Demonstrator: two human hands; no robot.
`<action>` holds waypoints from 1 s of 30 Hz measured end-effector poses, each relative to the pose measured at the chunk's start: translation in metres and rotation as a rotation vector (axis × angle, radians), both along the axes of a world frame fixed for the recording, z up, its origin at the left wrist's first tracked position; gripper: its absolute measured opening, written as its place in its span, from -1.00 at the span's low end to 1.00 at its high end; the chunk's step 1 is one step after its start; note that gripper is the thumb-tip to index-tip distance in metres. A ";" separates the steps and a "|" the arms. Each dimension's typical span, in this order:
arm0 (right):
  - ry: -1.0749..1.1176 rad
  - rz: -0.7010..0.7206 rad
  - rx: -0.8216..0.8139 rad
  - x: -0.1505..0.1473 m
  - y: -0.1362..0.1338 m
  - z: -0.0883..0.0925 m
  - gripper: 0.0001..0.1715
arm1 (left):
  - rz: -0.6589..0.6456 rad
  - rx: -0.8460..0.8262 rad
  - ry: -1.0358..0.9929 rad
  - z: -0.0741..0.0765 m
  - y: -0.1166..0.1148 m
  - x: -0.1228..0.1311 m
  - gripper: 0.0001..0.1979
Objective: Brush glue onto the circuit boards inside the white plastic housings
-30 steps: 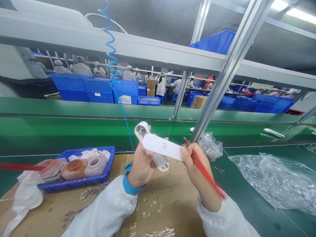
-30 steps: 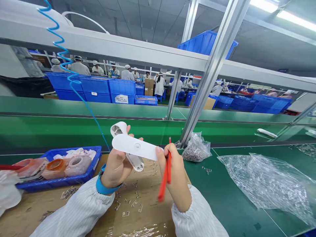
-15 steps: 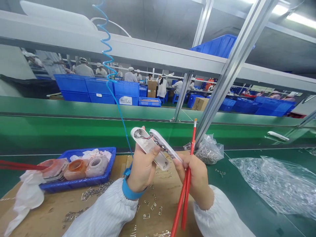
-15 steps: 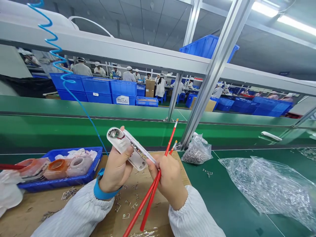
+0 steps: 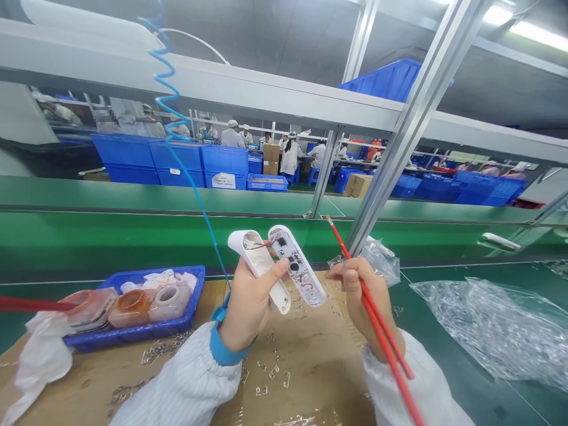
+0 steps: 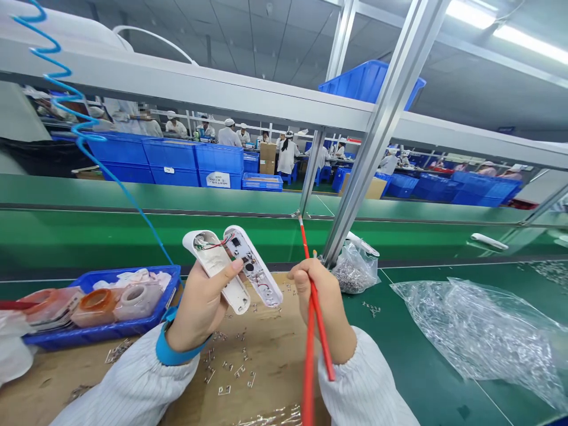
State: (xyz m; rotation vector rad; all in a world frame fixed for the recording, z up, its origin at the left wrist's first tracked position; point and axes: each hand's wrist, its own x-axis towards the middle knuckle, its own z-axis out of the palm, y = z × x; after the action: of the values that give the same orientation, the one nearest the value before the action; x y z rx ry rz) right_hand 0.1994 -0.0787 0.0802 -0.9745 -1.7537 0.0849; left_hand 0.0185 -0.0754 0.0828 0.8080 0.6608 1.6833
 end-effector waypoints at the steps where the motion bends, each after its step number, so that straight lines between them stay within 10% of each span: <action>1: 0.023 0.023 0.014 0.005 0.000 0.002 -0.47 | 0.003 -0.003 0.012 0.001 0.001 -0.002 -0.61; 22: 0.583 0.492 0.136 0.022 -0.044 0.029 -0.74 | -0.320 -0.045 0.751 0.001 -0.018 -0.002 -0.56; 30: 0.584 0.362 0.032 0.020 -0.048 0.030 -0.76 | -0.235 -0.089 0.818 0.005 -0.019 -0.005 -0.50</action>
State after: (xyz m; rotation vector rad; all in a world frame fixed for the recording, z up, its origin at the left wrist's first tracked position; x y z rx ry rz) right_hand 0.2195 -0.1262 0.1103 -0.5230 -1.3570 0.5192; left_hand 0.0132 -0.0944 0.0876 1.4622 1.1282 1.0638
